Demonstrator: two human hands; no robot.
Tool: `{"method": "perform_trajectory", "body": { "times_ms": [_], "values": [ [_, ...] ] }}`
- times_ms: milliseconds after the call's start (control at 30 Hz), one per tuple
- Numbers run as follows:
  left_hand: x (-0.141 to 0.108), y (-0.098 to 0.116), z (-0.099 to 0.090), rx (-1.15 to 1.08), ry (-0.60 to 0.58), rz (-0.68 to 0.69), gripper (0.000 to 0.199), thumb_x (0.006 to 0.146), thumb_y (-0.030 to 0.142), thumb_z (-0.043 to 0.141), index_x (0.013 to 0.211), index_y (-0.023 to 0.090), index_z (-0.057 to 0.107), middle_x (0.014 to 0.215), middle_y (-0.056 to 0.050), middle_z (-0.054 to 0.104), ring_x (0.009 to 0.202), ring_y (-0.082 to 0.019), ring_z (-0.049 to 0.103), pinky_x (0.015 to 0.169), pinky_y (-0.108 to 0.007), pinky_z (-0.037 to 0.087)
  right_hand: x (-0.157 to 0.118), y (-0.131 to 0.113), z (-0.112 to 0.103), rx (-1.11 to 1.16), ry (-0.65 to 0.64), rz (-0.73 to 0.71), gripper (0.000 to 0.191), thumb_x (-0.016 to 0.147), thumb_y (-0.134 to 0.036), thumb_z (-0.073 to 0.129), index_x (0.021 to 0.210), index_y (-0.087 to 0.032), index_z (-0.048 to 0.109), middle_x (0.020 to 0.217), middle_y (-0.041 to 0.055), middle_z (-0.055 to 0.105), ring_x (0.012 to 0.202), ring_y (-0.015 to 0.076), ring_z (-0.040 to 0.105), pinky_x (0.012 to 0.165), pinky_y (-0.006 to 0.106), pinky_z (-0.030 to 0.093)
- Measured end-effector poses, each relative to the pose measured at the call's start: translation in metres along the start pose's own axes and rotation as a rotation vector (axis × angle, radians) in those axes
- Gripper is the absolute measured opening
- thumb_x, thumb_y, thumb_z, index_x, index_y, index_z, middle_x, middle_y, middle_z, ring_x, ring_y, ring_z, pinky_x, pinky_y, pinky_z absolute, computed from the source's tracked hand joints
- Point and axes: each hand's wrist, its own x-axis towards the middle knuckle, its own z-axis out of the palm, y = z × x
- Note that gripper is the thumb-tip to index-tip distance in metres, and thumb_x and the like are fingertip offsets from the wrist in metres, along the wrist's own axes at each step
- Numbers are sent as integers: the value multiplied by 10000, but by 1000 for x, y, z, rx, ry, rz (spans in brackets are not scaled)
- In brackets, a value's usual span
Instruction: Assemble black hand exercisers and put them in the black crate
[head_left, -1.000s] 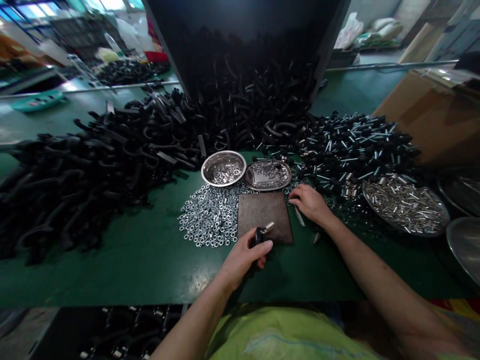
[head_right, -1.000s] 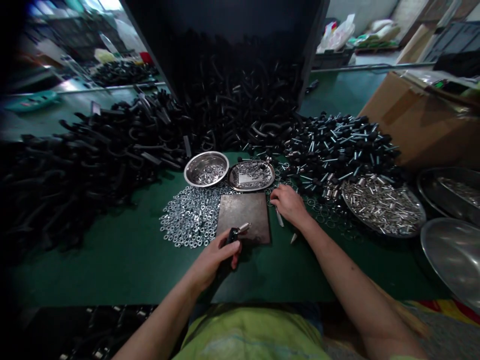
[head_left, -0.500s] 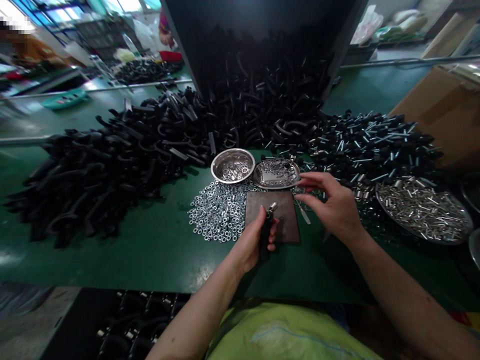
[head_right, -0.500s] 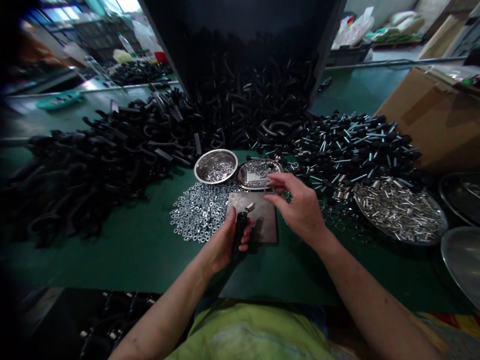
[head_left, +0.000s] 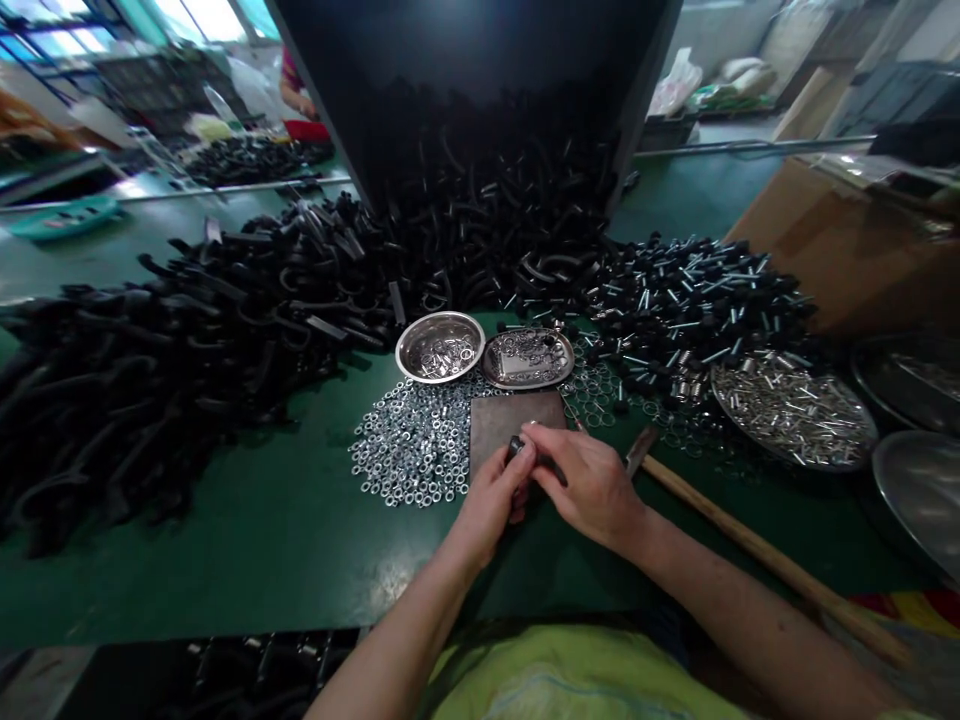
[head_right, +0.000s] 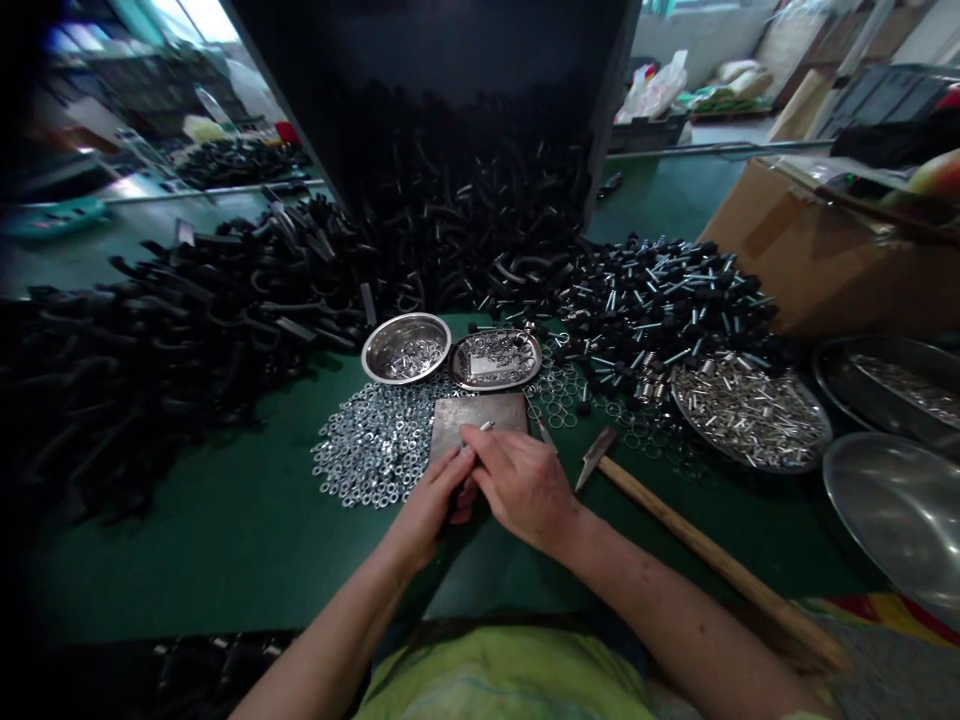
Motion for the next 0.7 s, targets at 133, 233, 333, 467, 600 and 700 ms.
{"method": "perform_trajectory", "body": {
  "times_ms": [133, 233, 333, 467, 600, 700],
  "values": [
    [0, 0, -8, -8, -30, -97, 414, 784, 570, 578, 803, 166, 489, 600, 71, 319, 456, -26, 253, 397, -135, 139, 25, 43, -18, 47, -247, 103, 218, 873, -207, 542, 1073, -209, 629, 1002, 24, 707, 916, 152, 649, 829, 279, 500],
    [0, -1, -13, -76, -51, -134, 431, 769, 559, 609, 839, 141, 532, 630, 59, 349, 473, -21, 270, 393, -126, 144, 49, 97, -28, -411, -250, 282, 260, 891, -131, 452, 1042, -170, 661, 1044, 84, 683, 978, 203, 601, 857, 328, 462],
    [-1, -3, -16, -198, -72, -139, 480, 753, 575, 624, 901, 122, 566, 656, 45, 386, 494, -21, 307, 395, -117, 175, 63, 138, -31, -615, -388, 284, 389, 834, -17, 408, 1066, -199, 661, 1070, 86, 663, 984, 227, 567, 766, 317, 463],
    [3, -2, -19, -382, -51, -195, 627, 752, 711, 493, 877, 104, 589, 654, 18, 436, 488, -36, 341, 382, -126, 219, 65, 148, -35, -637, -441, 231, 419, 805, 10, 379, 1063, -172, 655, 1036, 126, 637, 984, 257, 549, 711, 328, 463],
    [12, 5, -23, -579, 15, -244, 503, 835, 609, 448, 737, 127, 557, 601, 3, 461, 461, -63, 369, 385, -156, 272, 57, 121, -45, -556, -237, 180, 331, 835, -64, 424, 1094, -116, 625, 1096, 156, 590, 1011, 267, 554, 781, 367, 485],
    [17, 8, -24, -740, 22, -221, 360, 863, 414, 446, 645, 137, 517, 541, 6, 435, 442, -73, 363, 404, -173, 299, 45, 78, -46, -198, -61, 159, 215, 834, -163, 550, 1031, -159, 638, 1074, 96, 619, 961, 217, 599, 828, 349, 508]
  ]
}}
